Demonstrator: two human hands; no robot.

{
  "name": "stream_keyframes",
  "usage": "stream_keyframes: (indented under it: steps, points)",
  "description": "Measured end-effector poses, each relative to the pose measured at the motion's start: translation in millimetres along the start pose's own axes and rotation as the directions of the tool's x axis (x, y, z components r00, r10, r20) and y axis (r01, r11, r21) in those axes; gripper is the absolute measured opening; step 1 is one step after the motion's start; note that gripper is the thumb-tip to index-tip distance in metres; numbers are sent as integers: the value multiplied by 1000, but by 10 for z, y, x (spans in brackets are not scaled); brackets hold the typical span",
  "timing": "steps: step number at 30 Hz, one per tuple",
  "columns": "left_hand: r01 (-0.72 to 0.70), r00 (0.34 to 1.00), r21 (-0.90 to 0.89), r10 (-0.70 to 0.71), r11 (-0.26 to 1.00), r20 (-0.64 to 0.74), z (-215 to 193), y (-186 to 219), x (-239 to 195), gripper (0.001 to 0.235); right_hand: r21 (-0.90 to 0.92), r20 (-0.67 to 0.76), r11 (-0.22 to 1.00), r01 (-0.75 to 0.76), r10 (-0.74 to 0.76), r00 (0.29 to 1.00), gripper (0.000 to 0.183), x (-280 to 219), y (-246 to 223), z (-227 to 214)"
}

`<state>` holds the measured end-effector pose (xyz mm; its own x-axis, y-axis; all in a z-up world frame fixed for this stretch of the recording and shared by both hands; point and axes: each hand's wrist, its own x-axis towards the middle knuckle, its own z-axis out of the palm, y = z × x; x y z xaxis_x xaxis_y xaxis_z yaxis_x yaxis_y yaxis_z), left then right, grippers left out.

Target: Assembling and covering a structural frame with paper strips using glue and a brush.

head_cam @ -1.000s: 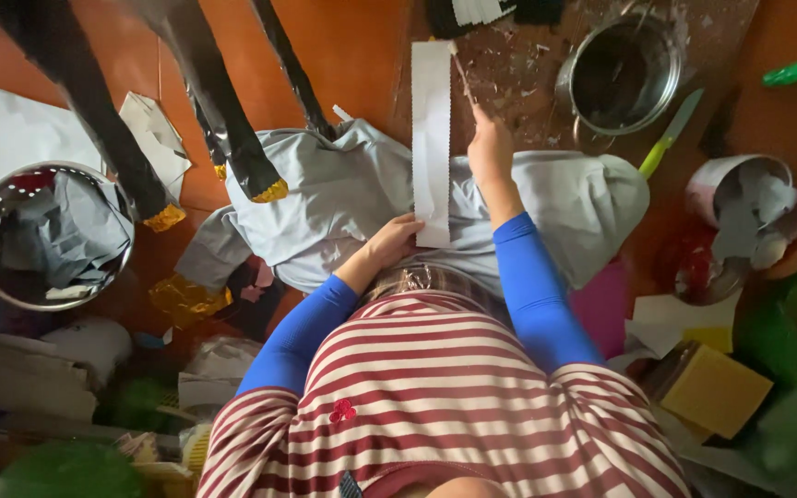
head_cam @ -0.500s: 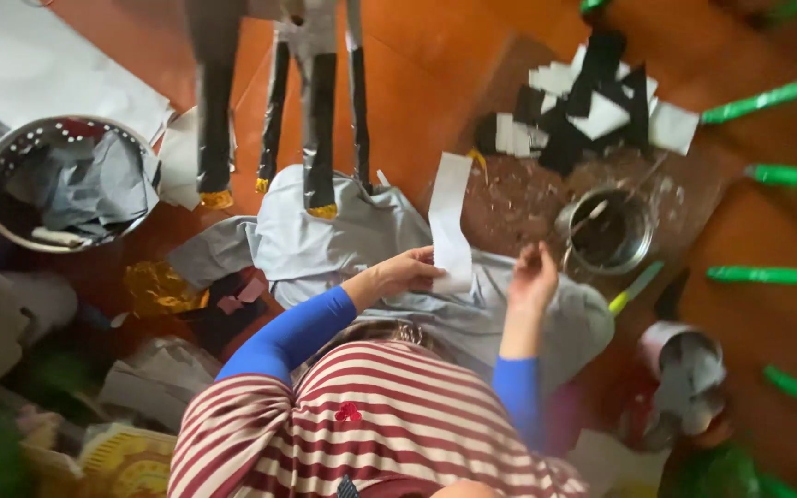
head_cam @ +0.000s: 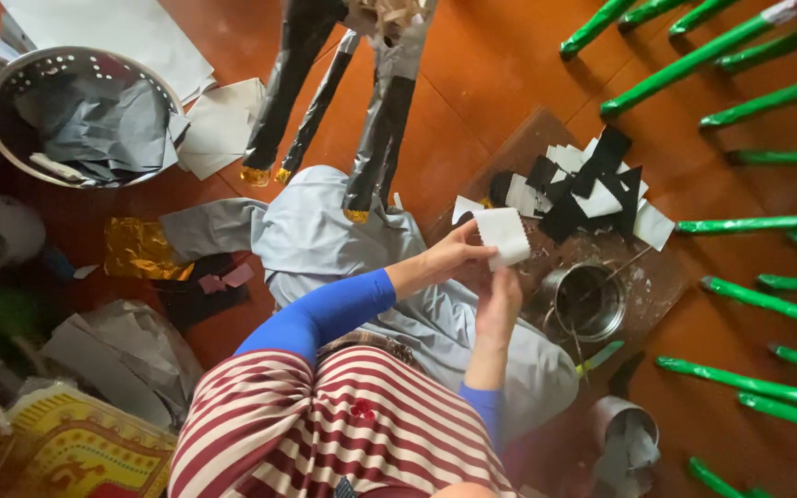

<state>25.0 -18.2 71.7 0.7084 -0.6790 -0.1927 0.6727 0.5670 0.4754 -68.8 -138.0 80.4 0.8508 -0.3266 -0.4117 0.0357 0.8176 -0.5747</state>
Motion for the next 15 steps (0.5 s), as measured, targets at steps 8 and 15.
stream_keyframes:
  steps: [8, 15]
  points:
    - [-28, 942, -481, 184, 876, 282, -589, 471, 245, 59, -384, 378, 867, 319, -168, 910, 39, 81, -325, 1207]
    - [-613, 728, 433, 685, 661, -14, -1659, 1340, 203, 61, -472, 518, 839, 270, 16, 855, 38, 442, -325, 2187]
